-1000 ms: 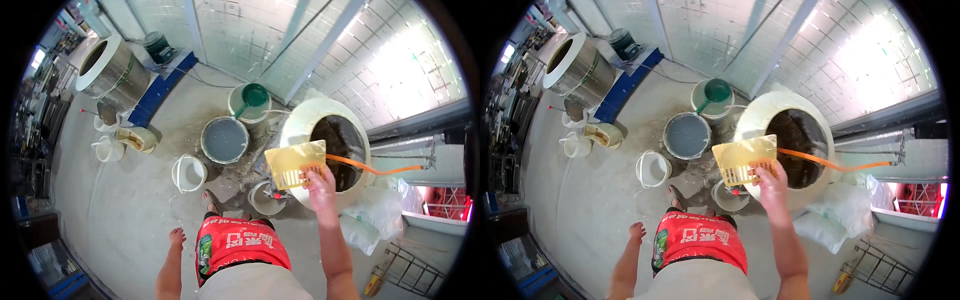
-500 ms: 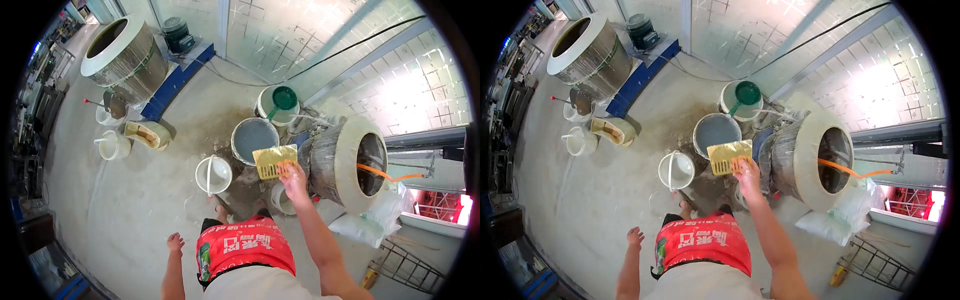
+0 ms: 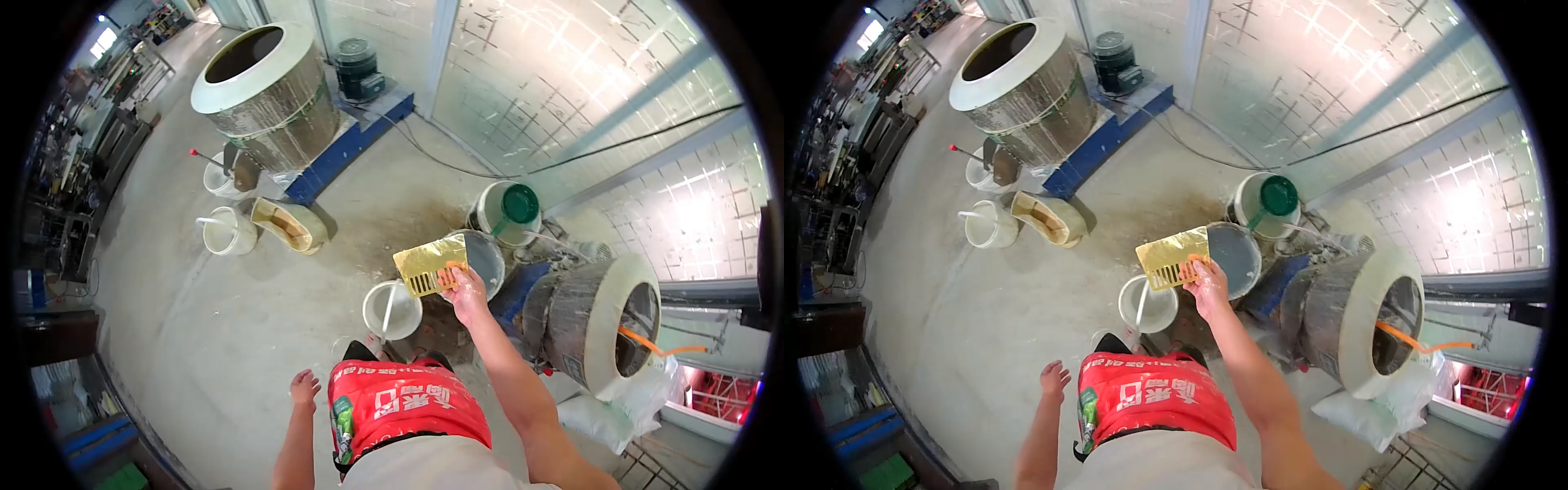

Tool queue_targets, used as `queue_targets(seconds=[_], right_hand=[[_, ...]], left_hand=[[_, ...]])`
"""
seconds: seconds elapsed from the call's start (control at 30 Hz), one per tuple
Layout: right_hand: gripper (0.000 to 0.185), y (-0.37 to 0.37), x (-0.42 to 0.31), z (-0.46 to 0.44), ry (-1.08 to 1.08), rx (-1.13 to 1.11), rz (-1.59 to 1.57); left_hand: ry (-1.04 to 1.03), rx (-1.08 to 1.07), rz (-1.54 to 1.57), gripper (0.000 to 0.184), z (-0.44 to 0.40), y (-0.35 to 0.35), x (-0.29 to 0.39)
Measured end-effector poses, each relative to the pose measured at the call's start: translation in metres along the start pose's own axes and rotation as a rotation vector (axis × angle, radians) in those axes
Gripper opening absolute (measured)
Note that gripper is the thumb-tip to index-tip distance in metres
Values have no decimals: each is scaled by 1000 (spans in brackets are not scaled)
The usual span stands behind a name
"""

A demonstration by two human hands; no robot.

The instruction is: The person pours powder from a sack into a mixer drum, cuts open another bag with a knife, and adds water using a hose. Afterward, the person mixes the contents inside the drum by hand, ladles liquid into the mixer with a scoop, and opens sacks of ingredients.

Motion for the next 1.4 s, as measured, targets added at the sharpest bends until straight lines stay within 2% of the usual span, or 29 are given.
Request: queue_targets(seconds=[0.13, 0.2, 0.27, 0.33, 0.37, 0.43, 0.47, 0.53, 0.63, 0.67, 0.8, 0.87, 0.9, 0.97, 1.03, 1.17, 1.2, 1.3, 1.4], right_hand=[[19, -42, 18, -31, -25, -51, -43], [20, -66, 32, -49, -42, -51, -44], [21, -97, 45, -67, -55, -18, -4], [21, -125, 65, -99, -42, -25, -3], [21, -136, 75, -114, -27, -32, 1], [21, -153, 99, -159, -42, 39, 43], [21, -158, 115, -175, -59, 105, 23], [20, -179, 142, -210, -95, 234, -5], [17, -210, 182, -273, -113, 185, -44], [18, -222, 190, -290, -142, 166, -12], [20, -260, 214, -346, -221, 48, -29], [30, -264, 218, -355, -300, 204, -97], [30, -260, 221, -360, -297, 206, -99], [38, -237, 222, -357, -256, 153, 154], [41, -200, 231, -338, -248, 158, 237], [38, -92, 282, -260, -373, 366, 223], [37, -75, 287, -236, -404, 414, 252], [38, -24, 312, -166, -477, 510, 305], [39, -8, 320, -124, -511, 630, 252]], left_hand=[[-132, -174, 41, 25, -15, -58, 75], [-169, -346, 71, 26, -20, -99, 125], [-135, -470, 110, 27, -36, -134, 171], [-358, -451, -36, 31, -49, -160, 231], [-341, -456, -42, 31, -54, -167, 250], [-955, -167, -843, 36, -46, -181, 341], [-936, -173, -845, 36, -63, -177, 360], [-1209, -278, -1213, 41, -85, -195, 397], [-1219, -370, -1315, 34, -165, -181, 420], [-1225, -333, -1301, 24, -179, -174, 438], [-1217, -278, -1288, 16, -258, -148, 478], [-1096, -126, -1199, 12, -314, -126, 500], [-1095, -25, -1212, 12, -338, -118, 512], [-1031, 136, -1216, 13, -386, -108, 534], [-968, 187, -1217, 13, -432, -105, 547], [-867, 154, -1243, 14, -504, -119, 556], [-814, 148, -1257, 14, -516, -123, 556], [-840, 137, -1288, 15, -529, -136, 562], [-689, 167, -1260, 17, -552, -130, 560]])
Point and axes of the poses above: each hand's wrist, its own z-axis away from the middle knuckle, its own y-axis out of the back of the hand, x = y × z, the point moved 8 cm from there along -z, towards the middle knuckle, and after that the axes turned 15 degrees about -x, right-handed, at the moved point
